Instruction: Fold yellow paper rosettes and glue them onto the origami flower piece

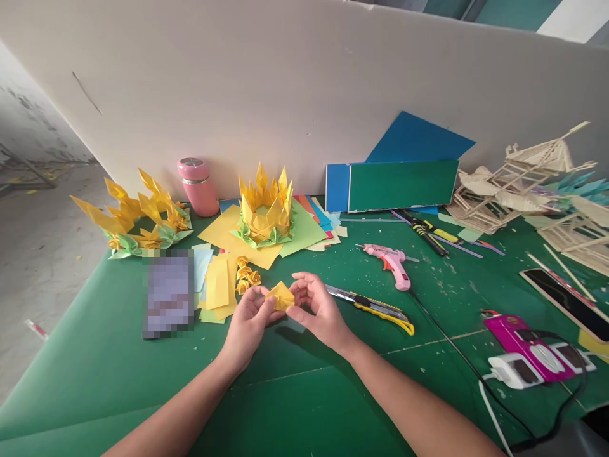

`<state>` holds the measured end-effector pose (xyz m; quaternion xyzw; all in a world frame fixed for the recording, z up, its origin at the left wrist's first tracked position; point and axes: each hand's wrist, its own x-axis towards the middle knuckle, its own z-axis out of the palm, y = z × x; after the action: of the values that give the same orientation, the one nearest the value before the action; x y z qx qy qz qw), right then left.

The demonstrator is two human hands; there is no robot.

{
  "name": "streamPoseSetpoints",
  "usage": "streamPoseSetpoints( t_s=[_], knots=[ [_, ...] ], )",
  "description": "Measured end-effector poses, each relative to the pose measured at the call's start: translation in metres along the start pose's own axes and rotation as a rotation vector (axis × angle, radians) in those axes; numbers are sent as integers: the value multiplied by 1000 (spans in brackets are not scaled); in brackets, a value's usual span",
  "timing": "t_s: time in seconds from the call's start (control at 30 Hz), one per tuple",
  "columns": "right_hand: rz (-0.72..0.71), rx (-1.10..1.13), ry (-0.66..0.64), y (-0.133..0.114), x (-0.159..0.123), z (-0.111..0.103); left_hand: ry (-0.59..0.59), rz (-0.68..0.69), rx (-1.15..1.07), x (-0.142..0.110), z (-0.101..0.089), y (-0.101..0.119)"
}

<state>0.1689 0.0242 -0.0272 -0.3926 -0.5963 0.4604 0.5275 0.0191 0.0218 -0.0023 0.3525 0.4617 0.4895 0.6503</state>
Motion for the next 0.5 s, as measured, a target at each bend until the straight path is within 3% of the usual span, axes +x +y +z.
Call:
streamPoseSetpoints(
  t_s=[0.27,0.5],
  knots=[
    [-72,-118,60,-4,1,1,-46,-69,108,-1,-1,1],
    [-279,-353,15,-11,0,0,34,-83,87,-2,1,3]
  ],
)
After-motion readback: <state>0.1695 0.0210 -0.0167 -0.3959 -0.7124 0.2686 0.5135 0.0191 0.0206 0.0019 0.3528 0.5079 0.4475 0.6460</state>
